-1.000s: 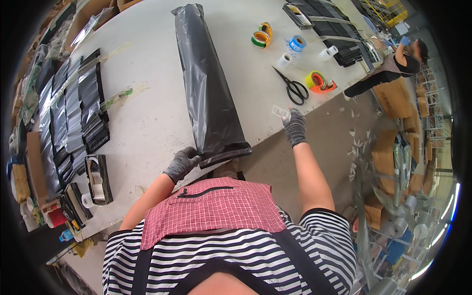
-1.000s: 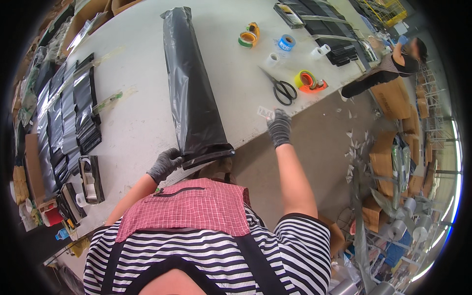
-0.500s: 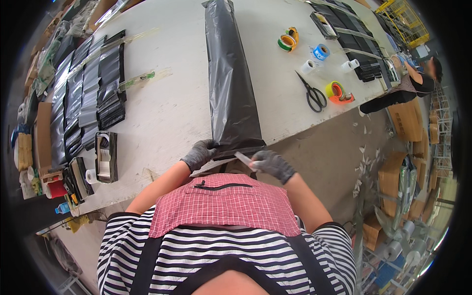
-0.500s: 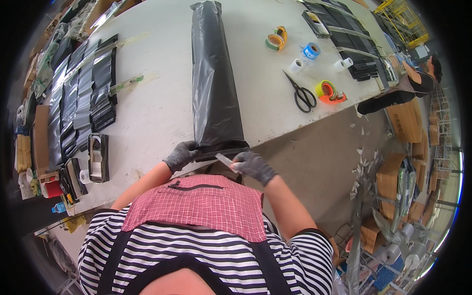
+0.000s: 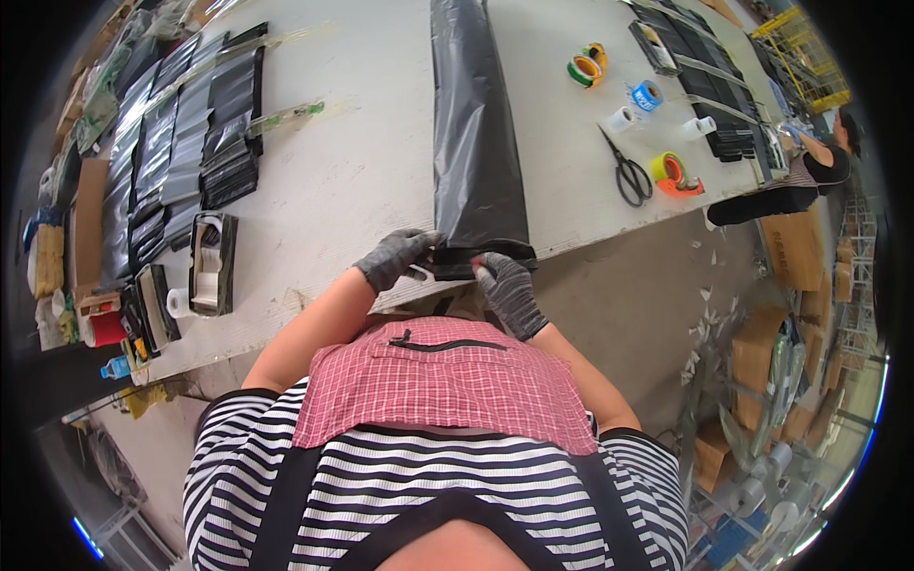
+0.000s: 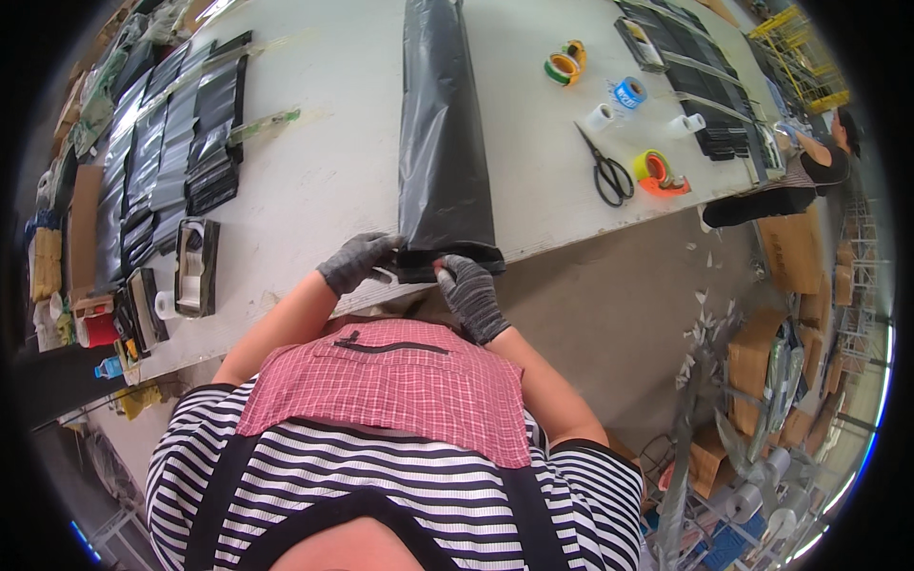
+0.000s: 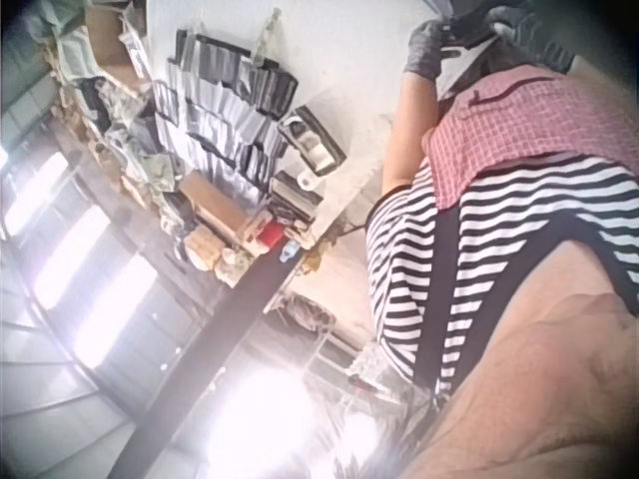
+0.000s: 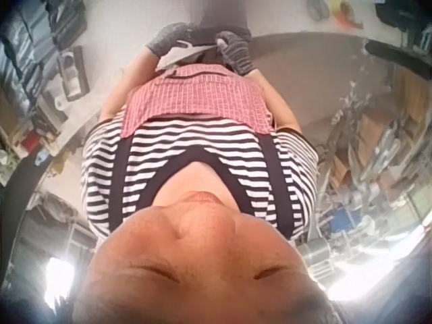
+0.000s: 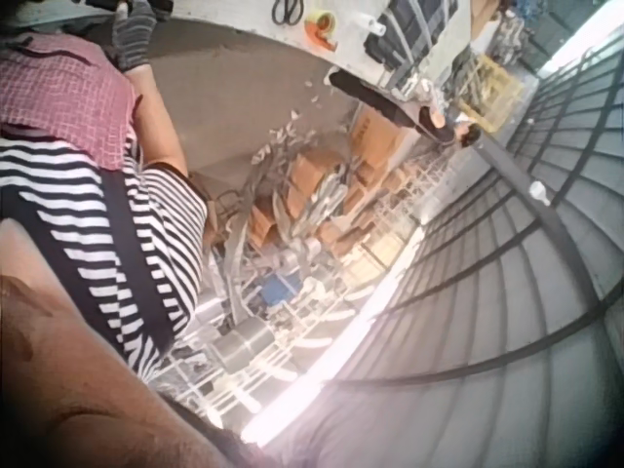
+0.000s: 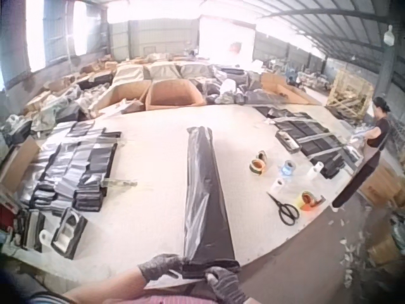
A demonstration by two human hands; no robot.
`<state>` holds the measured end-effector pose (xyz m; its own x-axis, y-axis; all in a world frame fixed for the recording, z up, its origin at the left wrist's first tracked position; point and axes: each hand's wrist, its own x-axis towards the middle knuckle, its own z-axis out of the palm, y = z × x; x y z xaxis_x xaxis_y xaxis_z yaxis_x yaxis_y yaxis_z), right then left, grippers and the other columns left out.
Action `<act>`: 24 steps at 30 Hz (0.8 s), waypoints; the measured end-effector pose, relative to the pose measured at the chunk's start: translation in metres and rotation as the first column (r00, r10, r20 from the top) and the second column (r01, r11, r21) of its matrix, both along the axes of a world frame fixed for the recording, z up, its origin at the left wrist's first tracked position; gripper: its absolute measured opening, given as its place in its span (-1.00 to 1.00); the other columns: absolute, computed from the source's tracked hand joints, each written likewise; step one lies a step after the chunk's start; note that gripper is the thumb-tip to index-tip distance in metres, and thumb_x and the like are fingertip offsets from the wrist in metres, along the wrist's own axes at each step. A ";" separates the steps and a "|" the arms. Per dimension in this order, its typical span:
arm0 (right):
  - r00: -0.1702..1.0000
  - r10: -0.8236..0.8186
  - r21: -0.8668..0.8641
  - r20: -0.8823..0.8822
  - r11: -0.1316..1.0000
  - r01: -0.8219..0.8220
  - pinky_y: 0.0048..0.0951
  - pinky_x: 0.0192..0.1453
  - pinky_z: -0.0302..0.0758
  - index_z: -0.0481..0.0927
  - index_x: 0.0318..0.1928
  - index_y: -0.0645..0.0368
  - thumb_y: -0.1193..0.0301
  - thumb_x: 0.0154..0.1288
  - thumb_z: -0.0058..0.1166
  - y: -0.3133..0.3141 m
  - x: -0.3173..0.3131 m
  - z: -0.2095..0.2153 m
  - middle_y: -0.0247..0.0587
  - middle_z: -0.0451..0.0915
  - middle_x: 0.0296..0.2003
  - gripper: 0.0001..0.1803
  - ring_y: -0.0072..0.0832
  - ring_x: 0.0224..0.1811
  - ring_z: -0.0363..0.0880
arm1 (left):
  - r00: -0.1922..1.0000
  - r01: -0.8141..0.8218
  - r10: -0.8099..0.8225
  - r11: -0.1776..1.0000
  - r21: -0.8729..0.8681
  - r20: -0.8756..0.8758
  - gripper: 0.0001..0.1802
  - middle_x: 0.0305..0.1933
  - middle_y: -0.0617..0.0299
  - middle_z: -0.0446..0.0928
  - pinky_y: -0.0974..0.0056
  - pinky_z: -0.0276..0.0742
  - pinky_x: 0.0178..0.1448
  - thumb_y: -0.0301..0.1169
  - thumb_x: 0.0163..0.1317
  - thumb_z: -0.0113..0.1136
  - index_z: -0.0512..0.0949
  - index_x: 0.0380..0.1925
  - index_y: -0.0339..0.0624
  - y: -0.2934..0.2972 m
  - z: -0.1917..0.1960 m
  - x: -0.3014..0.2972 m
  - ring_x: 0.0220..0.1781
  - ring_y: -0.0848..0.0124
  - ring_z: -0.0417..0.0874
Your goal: The person rolls several gray pads with brown trim into a cylindrical bundle, secures it with clear tape from a dispenser, and wraps the bundle in a clear plastic sheet followed by a black plastic sheet.
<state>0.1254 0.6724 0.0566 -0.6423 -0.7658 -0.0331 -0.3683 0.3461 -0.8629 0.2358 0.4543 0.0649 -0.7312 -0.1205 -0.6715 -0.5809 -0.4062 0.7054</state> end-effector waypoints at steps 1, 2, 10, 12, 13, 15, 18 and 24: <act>0.993 0.028 -0.068 -0.116 0.997 -0.036 -0.29 -0.08 0.56 0.67 -0.15 0.18 0.41 0.31 0.14 -0.004 0.001 -0.004 -0.06 0.66 -0.28 -0.83 -0.22 -0.21 0.65 | 1.000 0.006 -0.005 0.998 -0.060 0.024 -0.56 -0.19 0.17 0.66 0.32 0.66 -0.23 -0.09 0.37 0.18 0.57 0.02 -0.24 0.002 0.003 -0.003 -0.22 0.40 0.70; 0.978 0.055 -0.096 -0.200 0.993 -0.075 -0.24 -0.05 0.55 0.68 -0.14 0.13 0.41 0.28 0.16 -0.009 0.001 -0.001 -0.07 0.64 -0.24 -0.83 -0.15 -0.18 0.62 | 0.999 0.017 -0.015 0.998 -0.053 0.031 -0.58 -0.20 0.16 0.66 0.34 0.66 -0.25 -0.13 0.37 0.19 0.57 0.01 -0.26 0.000 -0.002 -0.005 -0.25 0.39 0.70; 0.901 0.231 0.063 -0.367 0.973 -0.224 -0.19 -0.10 0.56 0.66 -0.16 0.08 0.33 0.27 0.16 -0.036 0.016 0.000 -0.14 0.61 -0.27 -0.82 -0.15 -0.19 0.61 | 0.997 0.027 -0.024 0.999 -0.045 0.073 -0.73 -0.32 0.15 0.67 0.34 0.68 -0.39 -0.27 0.39 0.17 0.56 -0.11 -0.28 0.008 -0.001 -0.013 -0.41 0.38 0.70; 0.907 0.210 0.004 -0.365 0.975 -0.224 -0.22 -0.09 0.55 0.64 -0.21 0.09 0.35 0.26 0.17 -0.038 0.015 0.001 -0.15 0.60 -0.27 -0.86 -0.18 -0.19 0.60 | 0.998 0.019 -0.017 0.999 -0.038 0.066 -0.75 -0.35 0.16 0.66 0.33 0.68 -0.39 -0.27 0.39 0.17 0.57 -0.15 -0.26 0.005 -0.004 -0.011 -0.41 0.38 0.69; 0.910 0.199 -0.027 -0.364 0.974 -0.224 -0.24 -0.09 0.55 0.64 -0.24 0.10 0.36 0.26 0.17 -0.035 0.014 0.002 -0.16 0.60 -0.27 -0.88 -0.19 -0.19 0.60 | 0.999 0.018 -0.016 0.999 -0.027 0.051 -0.76 -0.35 0.16 0.66 0.32 0.68 -0.38 -0.28 0.39 0.17 0.57 -0.17 -0.25 0.005 -0.008 -0.013 -0.41 0.37 0.69; 0.927 0.171 -0.060 -0.334 0.978 -0.202 -0.23 -0.10 0.55 0.61 -0.27 0.11 0.37 0.26 0.16 -0.029 0.016 0.009 -0.15 0.60 -0.27 -0.89 -0.18 -0.20 0.59 | 0.999 -0.009 0.009 1.000 -0.011 0.031 -0.77 -0.37 0.18 0.65 0.30 0.67 -0.37 -0.28 0.39 0.16 0.57 -0.19 -0.24 0.003 -0.016 -0.010 -0.41 0.37 0.69; 0.954 0.164 -0.031 -0.252 0.984 -0.177 -0.20 -0.11 0.53 0.62 -0.28 0.14 0.37 0.29 0.12 0.010 0.017 0.018 -0.11 0.58 -0.28 -0.88 -0.13 -0.18 0.57 | 1.000 -0.014 0.015 0.998 -0.054 0.027 -0.79 -0.38 0.20 0.65 0.29 0.67 -0.36 -0.29 0.40 0.13 0.57 -0.20 -0.20 0.001 -0.023 -0.005 -0.42 0.37 0.68; 0.984 -0.167 0.893 0.063 0.450 0.019 -0.14 0.09 0.54 0.70 -0.08 0.11 0.25 0.28 0.05 0.278 0.040 -0.145 -0.05 0.69 -0.07 -0.69 -0.07 0.05 0.63 | 0.975 0.220 -0.205 0.944 -0.245 0.087 -0.74 -0.38 0.16 0.66 0.23 0.63 -0.34 -0.29 0.40 0.10 0.53 -0.07 -0.23 -0.014 -0.001 -0.013 -0.45 0.33 0.69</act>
